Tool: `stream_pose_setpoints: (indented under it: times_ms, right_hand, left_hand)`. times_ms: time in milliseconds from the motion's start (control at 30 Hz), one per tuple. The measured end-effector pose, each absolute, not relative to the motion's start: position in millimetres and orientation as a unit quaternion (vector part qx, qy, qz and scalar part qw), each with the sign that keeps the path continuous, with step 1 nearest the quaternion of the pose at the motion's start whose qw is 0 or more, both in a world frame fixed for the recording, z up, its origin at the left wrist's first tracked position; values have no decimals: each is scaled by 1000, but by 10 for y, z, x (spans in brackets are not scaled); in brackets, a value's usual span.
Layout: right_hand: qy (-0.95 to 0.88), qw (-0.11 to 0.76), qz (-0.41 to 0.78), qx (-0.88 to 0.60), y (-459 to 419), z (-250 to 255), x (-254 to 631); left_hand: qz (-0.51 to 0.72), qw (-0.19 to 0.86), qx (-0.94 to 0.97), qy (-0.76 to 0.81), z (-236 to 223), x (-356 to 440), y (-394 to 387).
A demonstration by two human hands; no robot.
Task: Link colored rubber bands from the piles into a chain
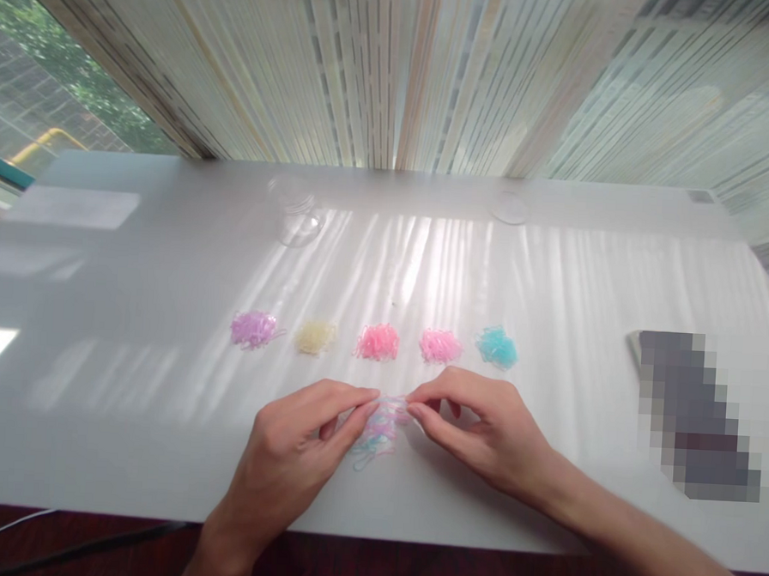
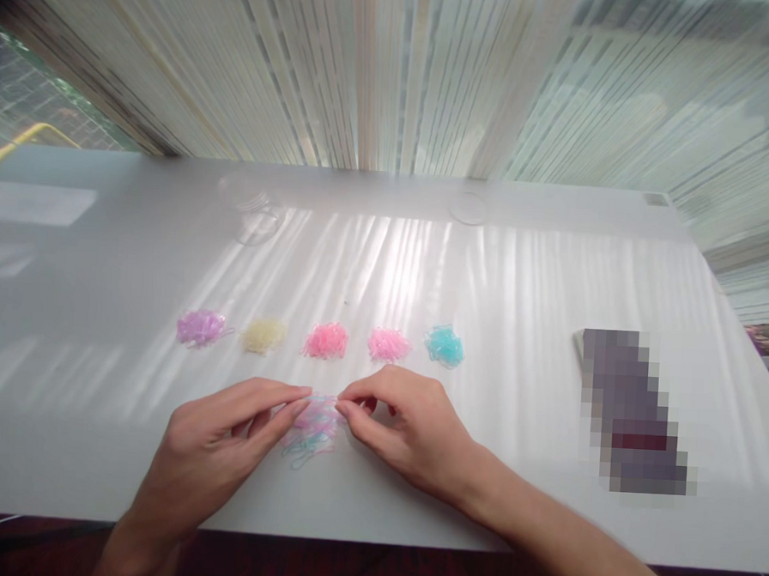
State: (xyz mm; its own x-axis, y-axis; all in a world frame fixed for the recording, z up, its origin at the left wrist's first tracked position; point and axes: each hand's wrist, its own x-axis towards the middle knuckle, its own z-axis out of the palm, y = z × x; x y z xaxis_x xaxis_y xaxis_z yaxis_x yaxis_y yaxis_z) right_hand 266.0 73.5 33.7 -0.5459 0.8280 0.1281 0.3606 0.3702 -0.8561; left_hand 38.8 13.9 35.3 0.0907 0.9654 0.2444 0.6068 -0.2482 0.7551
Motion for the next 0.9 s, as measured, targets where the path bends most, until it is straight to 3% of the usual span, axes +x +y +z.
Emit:
stream_pose_setpoints:
  times_ms: [733,900]
  right_hand:
    - [-768,310,383,-410,756,356,2656]
    - [-806,353,258,-400,853,389,2774]
  left_hand:
    - [381,223,684,581,342,330,100]
    - [398,221,695,557,335,322,112]
